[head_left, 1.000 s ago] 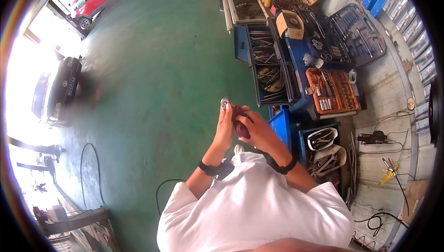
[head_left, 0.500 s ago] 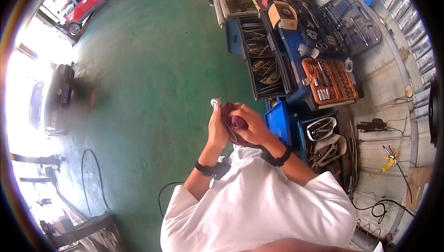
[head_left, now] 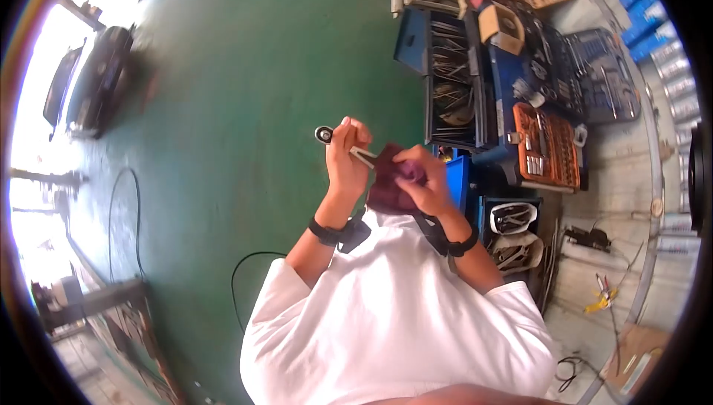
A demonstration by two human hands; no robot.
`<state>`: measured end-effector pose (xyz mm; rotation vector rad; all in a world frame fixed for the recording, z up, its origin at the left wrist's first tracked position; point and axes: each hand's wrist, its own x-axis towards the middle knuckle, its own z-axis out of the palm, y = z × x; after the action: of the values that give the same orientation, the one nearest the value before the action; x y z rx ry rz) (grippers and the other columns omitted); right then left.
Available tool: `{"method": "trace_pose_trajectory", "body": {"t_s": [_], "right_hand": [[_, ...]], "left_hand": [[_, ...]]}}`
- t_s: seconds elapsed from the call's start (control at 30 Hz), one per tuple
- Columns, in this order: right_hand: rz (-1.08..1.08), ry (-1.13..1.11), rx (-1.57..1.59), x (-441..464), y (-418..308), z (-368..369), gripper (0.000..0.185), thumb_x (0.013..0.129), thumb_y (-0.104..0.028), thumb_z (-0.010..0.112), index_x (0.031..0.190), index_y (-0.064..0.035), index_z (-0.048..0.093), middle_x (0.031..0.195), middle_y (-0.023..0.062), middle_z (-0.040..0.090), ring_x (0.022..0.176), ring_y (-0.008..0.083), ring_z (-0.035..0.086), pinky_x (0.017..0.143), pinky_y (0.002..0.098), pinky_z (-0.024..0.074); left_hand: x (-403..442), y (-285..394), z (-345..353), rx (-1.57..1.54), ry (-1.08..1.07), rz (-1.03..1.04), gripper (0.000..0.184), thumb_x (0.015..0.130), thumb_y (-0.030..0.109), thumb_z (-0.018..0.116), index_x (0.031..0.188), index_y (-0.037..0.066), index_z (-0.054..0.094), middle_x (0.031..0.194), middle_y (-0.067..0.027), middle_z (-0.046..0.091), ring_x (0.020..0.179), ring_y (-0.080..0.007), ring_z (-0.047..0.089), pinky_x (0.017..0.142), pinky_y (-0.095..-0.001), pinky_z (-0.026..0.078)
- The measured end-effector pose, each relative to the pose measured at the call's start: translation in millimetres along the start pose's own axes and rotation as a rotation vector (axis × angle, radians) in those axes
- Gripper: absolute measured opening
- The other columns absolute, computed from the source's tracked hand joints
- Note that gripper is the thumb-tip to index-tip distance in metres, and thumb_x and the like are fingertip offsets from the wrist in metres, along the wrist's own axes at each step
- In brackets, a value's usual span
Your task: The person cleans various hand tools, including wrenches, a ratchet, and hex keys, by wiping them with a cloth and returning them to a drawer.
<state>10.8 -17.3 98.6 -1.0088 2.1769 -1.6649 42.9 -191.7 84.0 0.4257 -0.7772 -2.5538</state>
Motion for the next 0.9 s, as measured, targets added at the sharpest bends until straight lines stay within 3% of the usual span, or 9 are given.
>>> {"method": "trace_pose_trajectory", "body": {"t_s": [0.1,0.27,0.37,0.5,0.6,0.63,0.7,0.8,0.9], "right_hand": [[-0.106,0.171,0.058,8,10,9,0.033,0.075,0.002,0.069,0.106,-0.0046,0.061,0.092,0.0104,0.062,0.083,0.0244,0.061,0.077,0.03,0.0477],[-0.167,0.059,-0.043,24,-4,21,0.032,0.074,-0.002,0.069,0.105,-0.0049,0.062,0.092,0.0114,0.063,0.083,0.0264,0.064,0.077,0.0306,0.049],[-0.21,-0.214,-0.033,28,-32,19,0.031,0.072,-0.007,0.07,0.102,-0.005,0.063,0.087,0.0113,0.063,0.076,0.0277,0.064,0.071,0.0323,0.0506],[-0.234,-0.055,0.064,25,-40,44,0.033,0.073,-0.007,0.07,0.105,-0.0059,0.063,0.088,0.0114,0.062,0.078,0.0289,0.065,0.07,0.0332,0.0509],[-0.125,-0.068,-0.028,25,-23,62,0.036,0.072,-0.007,0.071,0.107,-0.0069,0.062,0.089,0.0116,0.061,0.079,0.0311,0.065,0.069,0.0345,0.0512],[-0.097,-0.114,-0.064,21,-14,64,0.039,0.07,-0.008,0.073,0.108,-0.0071,0.061,0.089,0.012,0.06,0.081,0.0325,0.065,0.069,0.0361,0.0515],[-0.097,-0.124,-0.131,15,-3,58,0.039,0.07,-0.008,0.074,0.107,-0.0072,0.061,0.089,0.0121,0.06,0.081,0.0322,0.065,0.069,0.0365,0.0514],[-0.077,-0.126,-0.197,8,6,42,0.04,0.069,-0.008,0.075,0.107,-0.007,0.061,0.089,0.0122,0.06,0.079,0.032,0.065,0.068,0.0369,0.0509],[-0.095,-0.02,-0.058,13,-20,31,0.038,0.071,-0.008,0.074,0.106,-0.006,0.061,0.091,0.0128,0.062,0.08,0.0334,0.064,0.069,0.0367,0.0506]], "left_hand": [[-7,10,-8,0.117,-0.087,0.105,0.032,0.099,0.028,0.049,0.075,0.007,0.046,0.075,-0.0026,0.043,0.076,-0.0161,0.041,0.074,-0.031,0.033],[-20,13,-26,0.299,-0.043,0.168,0.037,0.103,0.032,0.045,0.077,0.006,0.049,0.077,-0.0018,0.045,0.075,-0.0133,0.039,0.071,-0.03,0.032],[-30,22,-30,0.464,-0.058,0.277,0.043,0.104,0.035,0.045,0.076,0.003,0.051,0.08,-0.0005,0.045,0.077,-0.0108,0.04,0.07,-0.0271,0.031],[-37,32,-34,0.551,-0.043,0.246,0.042,0.104,0.035,0.046,0.077,0.002,0.052,0.082,-0.0001,0.046,0.078,-0.0106,0.04,0.07,-0.0274,0.032],[-44,27,-26,0.404,-0.232,0.377,0.043,0.102,0.035,0.051,0.082,-0.002,0.058,0.095,-0.0049,0.05,0.09,-0.0143,0.048,0.079,-0.0287,0.04],[-41,29,-37,0.541,-0.263,0.495,0.043,0.102,0.033,0.051,0.082,-0.004,0.06,0.102,-0.0073,0.05,0.097,-0.018,0.05,0.086,-0.0319,0.041],[-40,39,-35,0.511,-0.279,0.545,0.043,0.103,0.032,0.05,0.081,-0.004,0.06,0.102,-0.0074,0.051,0.098,-0.0185,0.049,0.088,-0.0333,0.04],[-41,44,-32,0.437,-0.283,0.544,0.04,0.104,0.03,0.047,0.083,-0.001,0.061,0.105,-0.0084,0.052,0.098,-0.0198,0.049,0.091,-0.0363,0.038],[-39,32,-29,0.626,-0.275,0.54,0.039,0.104,0.032,0.048,0.085,0.001,0.062,0.113,-0.01,0.053,0.106,-0.0225,0.05,0.097,-0.0384,0.037]]}}
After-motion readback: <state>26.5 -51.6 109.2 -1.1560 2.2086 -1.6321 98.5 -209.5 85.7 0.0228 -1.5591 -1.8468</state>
